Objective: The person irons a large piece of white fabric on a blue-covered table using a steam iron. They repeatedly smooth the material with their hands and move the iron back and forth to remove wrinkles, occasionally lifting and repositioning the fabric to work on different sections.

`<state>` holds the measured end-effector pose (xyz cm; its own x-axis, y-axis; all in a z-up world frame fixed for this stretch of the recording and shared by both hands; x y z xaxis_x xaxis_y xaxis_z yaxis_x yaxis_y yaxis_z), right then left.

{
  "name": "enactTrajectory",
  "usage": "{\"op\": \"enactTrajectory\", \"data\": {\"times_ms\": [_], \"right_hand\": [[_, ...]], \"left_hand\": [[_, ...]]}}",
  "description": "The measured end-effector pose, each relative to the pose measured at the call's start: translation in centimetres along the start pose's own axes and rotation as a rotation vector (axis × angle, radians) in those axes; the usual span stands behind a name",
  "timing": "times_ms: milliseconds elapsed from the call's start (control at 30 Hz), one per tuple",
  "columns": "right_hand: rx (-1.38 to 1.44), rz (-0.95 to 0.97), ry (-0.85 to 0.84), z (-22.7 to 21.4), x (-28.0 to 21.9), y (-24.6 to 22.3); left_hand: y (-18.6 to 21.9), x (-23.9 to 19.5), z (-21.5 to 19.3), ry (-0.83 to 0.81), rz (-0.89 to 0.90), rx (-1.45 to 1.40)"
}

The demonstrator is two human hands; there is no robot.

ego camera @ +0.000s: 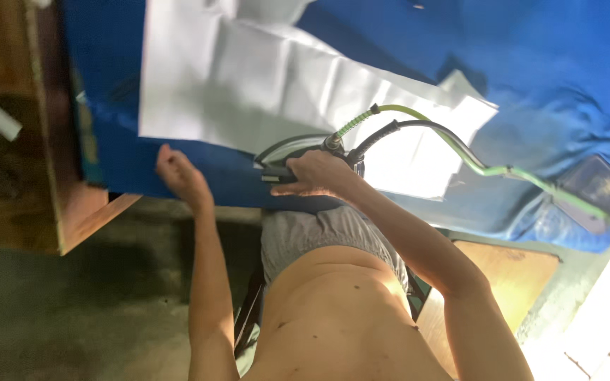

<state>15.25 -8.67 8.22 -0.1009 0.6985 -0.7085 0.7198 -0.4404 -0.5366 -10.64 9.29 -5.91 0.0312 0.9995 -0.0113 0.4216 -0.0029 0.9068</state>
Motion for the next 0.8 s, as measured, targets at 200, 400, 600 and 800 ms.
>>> {"op": "enactTrajectory", "data": {"times_ms": [200, 400, 600, 800], "right_hand": [[-0.028, 0.047, 0.069, 4.1, -5.5, 9.6], [0.062, 0.132, 0.249, 5.6, -12.4, 21.0], [0.317, 0.5, 0.43, 3.9, -20.8, 23.3], [0.02, 0.262, 0.643, 6.1, -17.1, 23.2]], "left_hand": [[-2.2, 1.6, 0.2, 0.007, -0.203, -0.046], [0.2, 0.8, 0.7, 0.031, -0.244, -0.026], [-1.3, 1.6, 1.6, 0.019, -0.268, -0.024], [1.7, 2.3, 2.8, -0.043, -0.326, -0.096]]}}
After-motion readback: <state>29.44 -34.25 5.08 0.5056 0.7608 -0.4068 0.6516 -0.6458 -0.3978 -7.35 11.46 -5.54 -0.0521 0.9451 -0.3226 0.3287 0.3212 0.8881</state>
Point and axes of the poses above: each hand's wrist, its own x-axis towards the middle knuckle, its own z-axis out of the palm, y = z × x, the point moved 4 cm from there along x, towards the middle knuckle, and after that the axes turned 3 degrees about -z, right-handed, at the moved point
